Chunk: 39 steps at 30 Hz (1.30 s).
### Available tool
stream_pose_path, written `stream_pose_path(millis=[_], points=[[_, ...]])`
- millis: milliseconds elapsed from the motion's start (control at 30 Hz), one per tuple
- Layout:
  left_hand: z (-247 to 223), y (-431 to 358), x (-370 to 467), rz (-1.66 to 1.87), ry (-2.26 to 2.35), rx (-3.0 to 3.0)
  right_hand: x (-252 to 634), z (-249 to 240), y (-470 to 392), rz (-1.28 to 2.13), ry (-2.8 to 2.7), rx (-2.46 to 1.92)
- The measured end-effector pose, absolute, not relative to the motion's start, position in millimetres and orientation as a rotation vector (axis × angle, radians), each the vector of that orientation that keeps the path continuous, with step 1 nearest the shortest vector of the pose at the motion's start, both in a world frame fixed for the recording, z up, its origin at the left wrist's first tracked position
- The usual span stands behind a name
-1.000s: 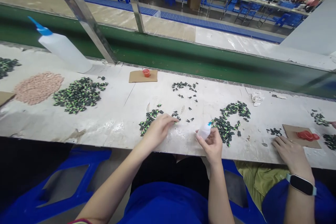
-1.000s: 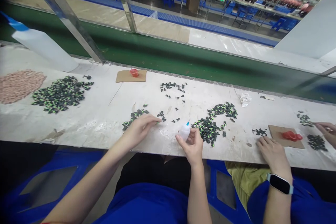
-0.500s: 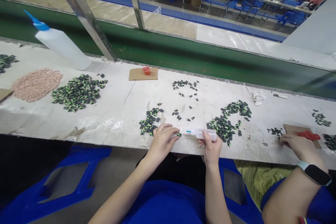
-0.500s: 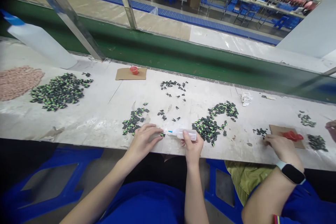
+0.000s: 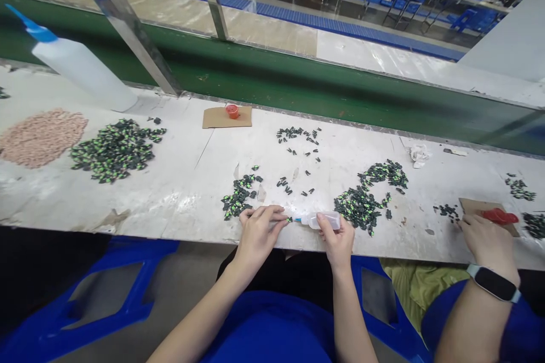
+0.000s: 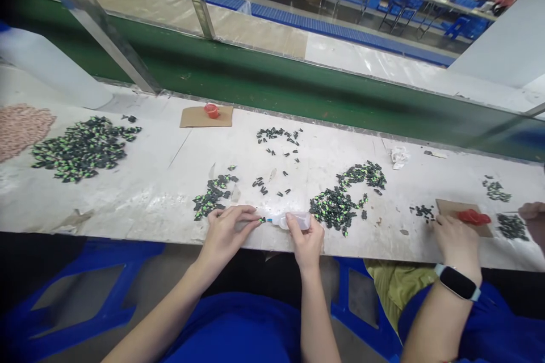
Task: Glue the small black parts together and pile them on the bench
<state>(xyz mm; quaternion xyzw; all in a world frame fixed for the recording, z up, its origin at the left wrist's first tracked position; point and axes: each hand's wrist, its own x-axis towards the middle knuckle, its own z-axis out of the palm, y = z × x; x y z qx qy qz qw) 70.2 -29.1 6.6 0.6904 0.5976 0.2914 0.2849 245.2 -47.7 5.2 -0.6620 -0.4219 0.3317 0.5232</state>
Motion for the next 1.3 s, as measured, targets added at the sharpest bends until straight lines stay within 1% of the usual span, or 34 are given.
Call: stream_pose_path(millis=[967, 1300], points=[[12.6, -26.6, 70.8, 0.746, 1.596, 1.810, 239.2, 9.0, -47.5, 0.810, -0.984, -1.600], [8.8, -27.1, 69.9, 0.765, 1.601, 1.829, 245.0, 0.8, -49.9, 0.808, -0.989, -1.598]])
